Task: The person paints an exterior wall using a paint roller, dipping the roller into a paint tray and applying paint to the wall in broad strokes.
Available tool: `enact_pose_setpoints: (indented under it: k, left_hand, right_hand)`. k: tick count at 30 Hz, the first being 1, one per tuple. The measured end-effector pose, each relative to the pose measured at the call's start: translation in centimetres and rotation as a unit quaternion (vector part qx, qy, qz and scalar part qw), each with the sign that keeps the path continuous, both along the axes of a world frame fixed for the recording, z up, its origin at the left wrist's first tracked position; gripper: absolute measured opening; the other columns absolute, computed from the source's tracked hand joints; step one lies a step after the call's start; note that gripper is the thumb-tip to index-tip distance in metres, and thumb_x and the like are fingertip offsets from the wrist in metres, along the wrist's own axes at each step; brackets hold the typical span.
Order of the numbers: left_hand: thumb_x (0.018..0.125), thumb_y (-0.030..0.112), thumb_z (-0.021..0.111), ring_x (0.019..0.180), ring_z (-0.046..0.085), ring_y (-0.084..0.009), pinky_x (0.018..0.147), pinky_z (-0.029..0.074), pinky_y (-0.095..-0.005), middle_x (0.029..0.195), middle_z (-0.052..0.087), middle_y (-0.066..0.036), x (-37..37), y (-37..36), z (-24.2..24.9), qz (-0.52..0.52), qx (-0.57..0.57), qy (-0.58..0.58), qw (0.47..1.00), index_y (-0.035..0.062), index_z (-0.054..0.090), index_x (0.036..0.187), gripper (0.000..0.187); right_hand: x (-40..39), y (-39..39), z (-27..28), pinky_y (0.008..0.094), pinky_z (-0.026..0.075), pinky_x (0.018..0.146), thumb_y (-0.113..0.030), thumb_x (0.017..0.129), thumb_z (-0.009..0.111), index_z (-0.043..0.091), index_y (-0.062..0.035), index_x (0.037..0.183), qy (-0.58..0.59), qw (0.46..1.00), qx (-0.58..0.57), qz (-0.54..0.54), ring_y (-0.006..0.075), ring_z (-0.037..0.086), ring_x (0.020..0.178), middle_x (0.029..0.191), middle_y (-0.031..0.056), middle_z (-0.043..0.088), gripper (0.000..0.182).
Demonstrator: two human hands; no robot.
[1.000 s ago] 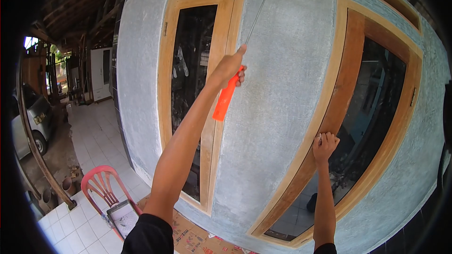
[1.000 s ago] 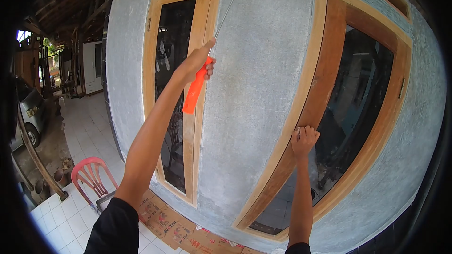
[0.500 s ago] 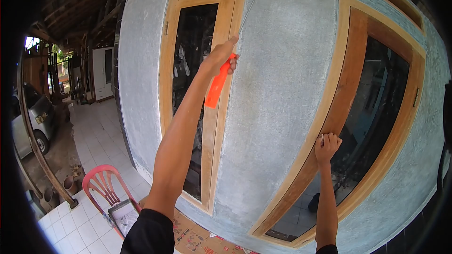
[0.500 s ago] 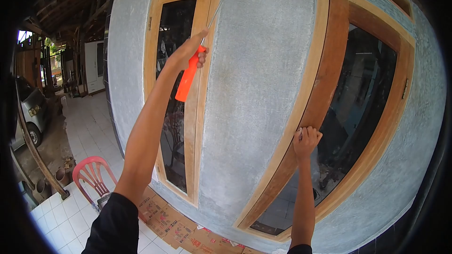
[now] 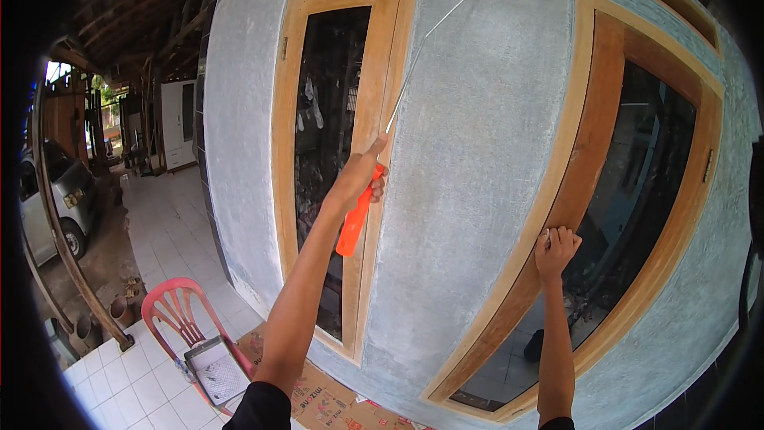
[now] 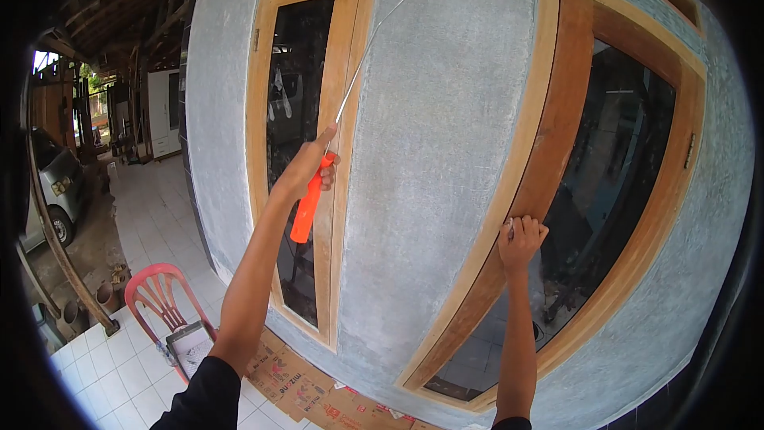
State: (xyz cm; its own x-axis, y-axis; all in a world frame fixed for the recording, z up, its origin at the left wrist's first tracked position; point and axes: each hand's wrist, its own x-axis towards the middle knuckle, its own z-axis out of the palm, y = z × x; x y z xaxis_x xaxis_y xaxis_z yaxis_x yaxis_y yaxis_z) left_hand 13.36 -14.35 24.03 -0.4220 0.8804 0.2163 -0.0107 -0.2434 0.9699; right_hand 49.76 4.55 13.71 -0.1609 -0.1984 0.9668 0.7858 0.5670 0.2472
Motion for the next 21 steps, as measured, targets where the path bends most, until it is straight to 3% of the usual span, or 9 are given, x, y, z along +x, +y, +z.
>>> enact_pose_setpoints:
  k: [6, 9, 18, 21]
  left_hand:
    - [0.087, 0.061, 0.045, 0.04, 0.038, -0.0117, 0.04, 0.035, -0.0278, 0.05, 0.035, 0.0, -2.3, 2.6, 14.2, -0.016, 0.104, 0.102, 0.989, 0.0001, 0.048, 0.075, 0.062]
    - [0.087, 0.06, 0.044, 0.041, 0.038, -0.0116, 0.039, 0.034, -0.0276, 0.05, 0.033, 0.001, -1.9, 2.7, 16.7, -0.019, 0.11, 0.092, 0.99, 0.0008, 0.047, 0.074, 0.061]
    - [0.082, 0.065, 0.049, 0.038, 0.032, -0.009, 0.038, 0.029, -0.0254, 0.046, 0.029, 0.004, -1.6, -1.6, 2.0, 0.005, -0.002, 0.034, 0.999, 0.0061, 0.045, 0.068, 0.061]
    - [0.08, 0.069, 0.049, 0.037, 0.029, -0.0075, 0.037, 0.028, -0.0238, 0.044, 0.027, 0.006, -3.0, -0.5, 3.1, 0.02, 0.0, 0.042, 0.999, 0.0086, 0.044, 0.065, 0.062]
  right_hand:
    - [0.0, 0.0, 0.0, 0.0375, 0.032, 0.067, -0.005, 0.071, 0.061, 0.054, -0.0021, 0.073, 0.001, 1.0, -0.007, 0.003, 0.0242, 0.044, 0.065, 0.071, 0.0083, 0.046, 0.008]
    - [-0.1, -0.1, 0.3, 0.0375, 0.032, 0.067, -0.005, 0.071, 0.062, 0.054, -0.0026, 0.073, 0.002, 1.0, -0.001, 0.003, 0.0239, 0.044, 0.065, 0.07, 0.008, 0.045, 0.008]
    - [-0.2, -0.2, 0.4, 0.037, 0.031, 0.066, -0.006, 0.071, 0.062, 0.053, -0.0045, 0.069, 0.011, 1.0, 0.014, 0.005, 0.0232, 0.043, 0.064, 0.068, 0.0067, 0.042, 0.01]
    - [-0.1, 0.0, 0.3, 0.0368, 0.031, 0.066, -0.006, 0.071, 0.062, 0.053, -0.0046, 0.069, 0.007, 1.0, 0.004, 0.0, 0.0231, 0.043, 0.063, 0.068, 0.0066, 0.042, 0.009]
